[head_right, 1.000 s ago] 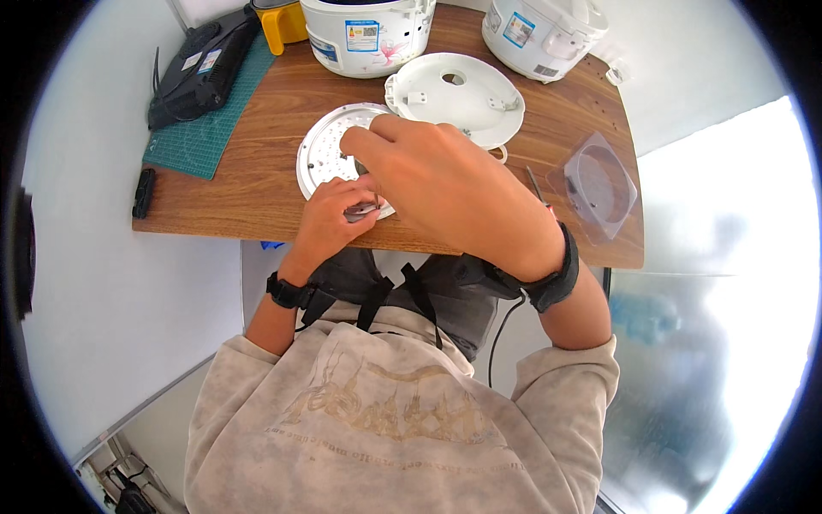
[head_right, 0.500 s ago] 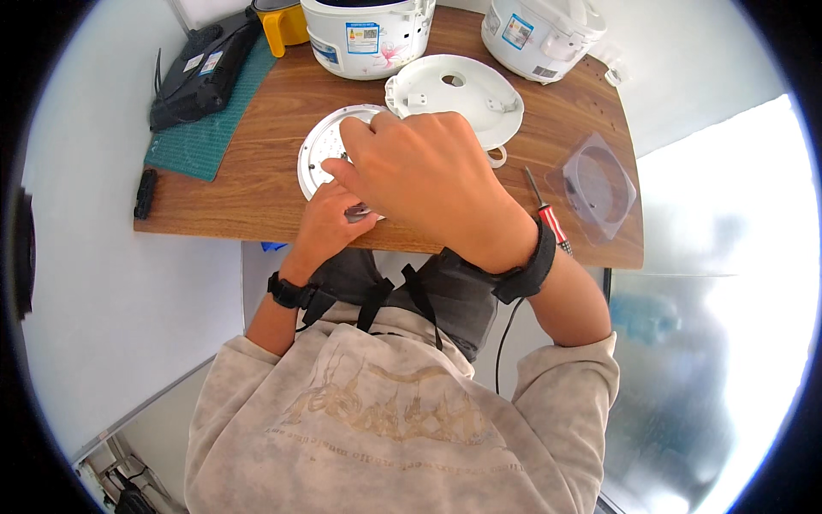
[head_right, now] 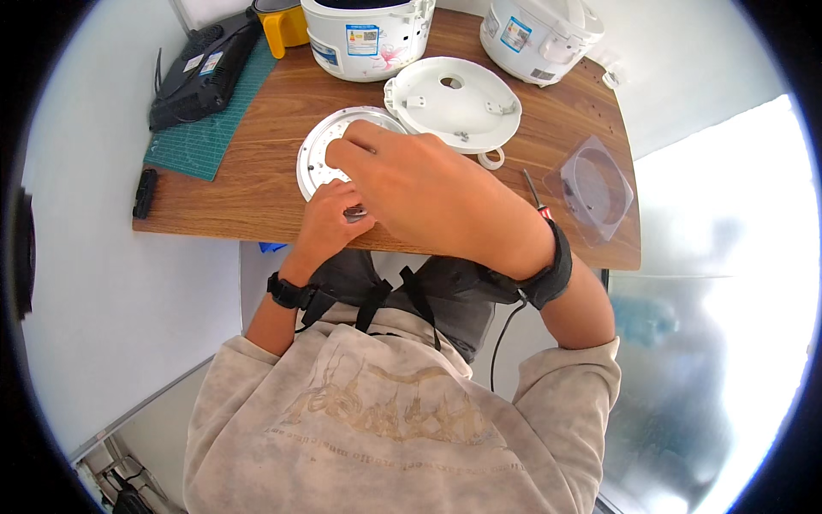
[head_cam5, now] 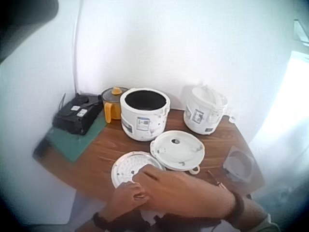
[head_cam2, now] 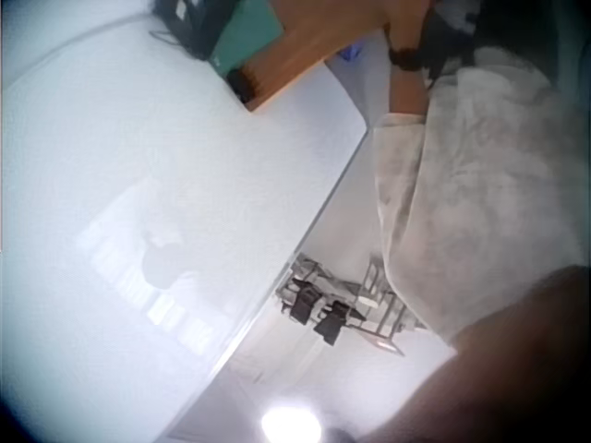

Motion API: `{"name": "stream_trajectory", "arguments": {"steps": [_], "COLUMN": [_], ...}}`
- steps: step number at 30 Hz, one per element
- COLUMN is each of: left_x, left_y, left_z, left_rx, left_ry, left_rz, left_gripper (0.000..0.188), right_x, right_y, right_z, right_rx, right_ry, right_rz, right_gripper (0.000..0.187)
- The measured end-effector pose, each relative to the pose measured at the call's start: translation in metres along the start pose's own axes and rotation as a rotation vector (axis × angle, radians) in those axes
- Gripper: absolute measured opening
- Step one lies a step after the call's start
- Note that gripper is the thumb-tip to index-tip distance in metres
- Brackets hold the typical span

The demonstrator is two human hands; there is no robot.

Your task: The person assembles a white plastic appliance lid by first fitting a circular gasket into a ring, then attaching the ring to the lid. They use a screwdriver to fasten multiple screws into the lid, securing the components together.

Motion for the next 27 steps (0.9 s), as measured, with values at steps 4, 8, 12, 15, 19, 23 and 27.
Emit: {"name": "stream_trajectory", "arguments": {"steps": [4, 8, 12, 15, 19, 23, 27], "left_x": [0.000, 0.000, 0.000, -0.001, -0.001, 0.001, 0.000], "left_y": [0.000, 0.001, -0.001, 0.001, -0.003, -0.008, -0.001], "left_z": [-0.002, -0.001, 0.000, 0.000, 0.002, 0.008, -0.001], "left_rx": [-0.002, -0.007, -0.004, -0.007, 0.009, -0.005, 0.008], "left_ry": [0.016, 0.000, -0.010, -0.025, -0.033, -0.066, -0.022], "left_rz": [-0.002, -0.002, -0.019, -0.028, -0.028, -0.031, 0.001], "left_gripper": [0.012, 0.013, 0.014, 0.014, 0.013, 0.014, 0.015], "right_x": [0.004, 0.008, 0.010, 0.010, 0.009, 0.007, 0.003], "right_y": [-0.005, -0.016, -0.020, -0.020, -0.018, -0.019, -0.022], "right_z": [0.003, 0.002, 0.004, -0.003, 0.005, 0.009, 0.006], "right_rx": [-0.020, -0.068, -0.231, -0.417, -0.444, -0.189, 0.042], "right_ry": [0.029, 0.039, -0.054, -0.142, -0.252, -0.206, -0.142], "right_rz": [0.006, -0.063, -0.091, -0.118, -0.126, -0.117, -0.109], "right_gripper": [0.021, 0.029, 0.029, 0.035, 0.040, 0.024, 0.014]}}
Point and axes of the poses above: each hand's wrist, its own x-axis towards the middle knuckle, its own z-axis out of the back of the hand, y = z × x, the point moved 10 cm from there along x, towards the middle knuckle, and after that the axes turned 5 degrees about -z, right-handed, at the moved point
